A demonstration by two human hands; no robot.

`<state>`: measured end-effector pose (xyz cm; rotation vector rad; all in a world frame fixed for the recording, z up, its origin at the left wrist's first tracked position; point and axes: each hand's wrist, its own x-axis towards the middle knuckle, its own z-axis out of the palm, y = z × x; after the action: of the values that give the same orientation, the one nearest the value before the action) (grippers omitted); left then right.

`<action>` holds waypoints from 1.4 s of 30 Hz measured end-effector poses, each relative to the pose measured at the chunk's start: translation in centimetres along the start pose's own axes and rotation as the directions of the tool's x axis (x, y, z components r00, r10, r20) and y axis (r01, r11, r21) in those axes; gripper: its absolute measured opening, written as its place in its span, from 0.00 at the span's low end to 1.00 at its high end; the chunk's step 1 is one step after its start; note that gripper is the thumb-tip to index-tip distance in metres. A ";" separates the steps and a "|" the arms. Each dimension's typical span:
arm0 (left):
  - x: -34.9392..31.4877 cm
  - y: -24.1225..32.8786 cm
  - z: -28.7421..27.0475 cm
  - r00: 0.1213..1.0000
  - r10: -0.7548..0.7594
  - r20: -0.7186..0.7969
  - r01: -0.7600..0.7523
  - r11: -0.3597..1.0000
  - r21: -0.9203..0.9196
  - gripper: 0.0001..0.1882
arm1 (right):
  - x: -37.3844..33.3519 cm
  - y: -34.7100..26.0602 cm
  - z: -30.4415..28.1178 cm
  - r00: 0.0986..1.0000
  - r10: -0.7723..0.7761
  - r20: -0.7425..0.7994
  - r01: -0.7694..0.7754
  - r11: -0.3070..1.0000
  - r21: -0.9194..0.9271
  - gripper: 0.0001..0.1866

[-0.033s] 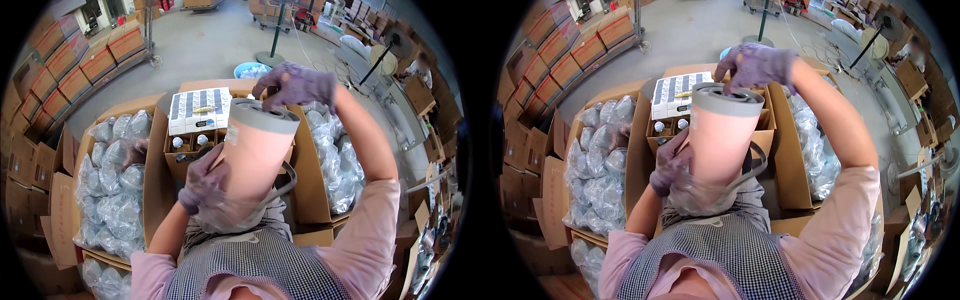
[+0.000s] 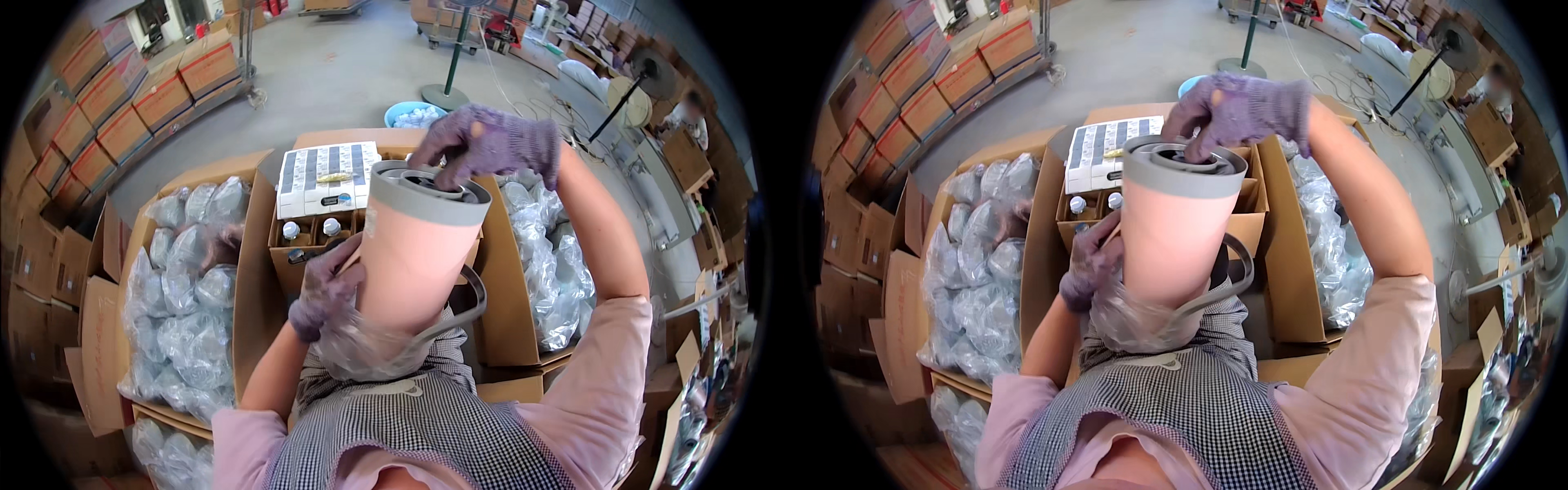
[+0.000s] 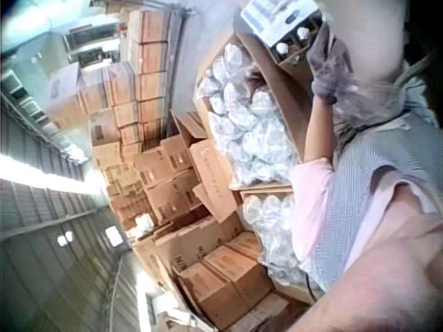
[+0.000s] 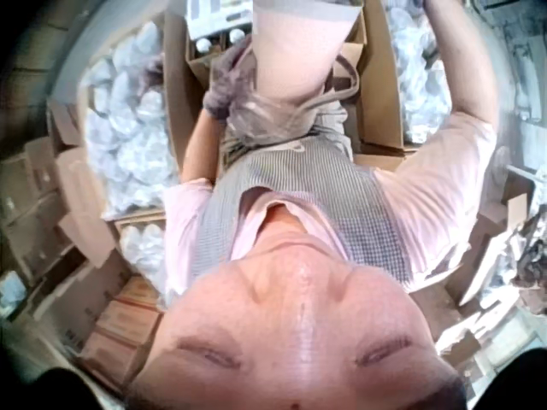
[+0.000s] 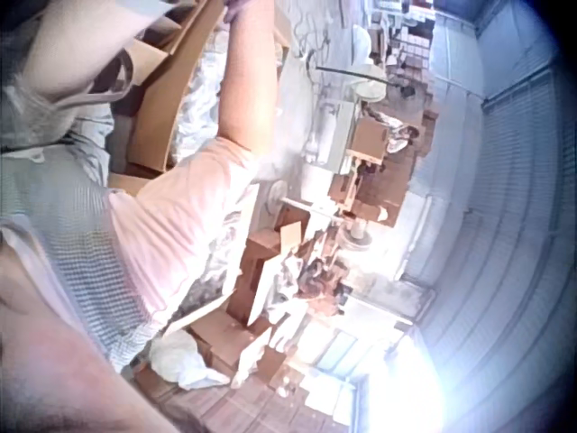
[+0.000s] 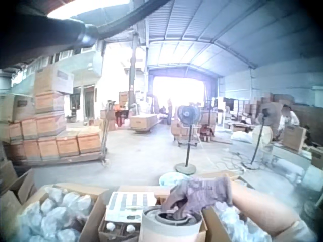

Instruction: The person assembles a thermal carafe by removing it from plastic packaging, attaching the lid, and placing it into a cardboard box. The person repeats this process with multiple carafes, handling them one at a time.

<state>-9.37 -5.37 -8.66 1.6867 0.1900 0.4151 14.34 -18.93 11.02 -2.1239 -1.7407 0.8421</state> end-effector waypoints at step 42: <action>9.5 11.8 -2.8 0.701 0.709 -0.077 -0.506 0.570 0.647 0.12 | -2.2 2.4 7.7 0.354 0.172 -0.919 0.532 0.772 0.349 0.11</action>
<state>-2.99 -1.28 4.73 2.2770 -0.0632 1.3042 11.53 -22.79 4.18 -1.3454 -0.8374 -0.0278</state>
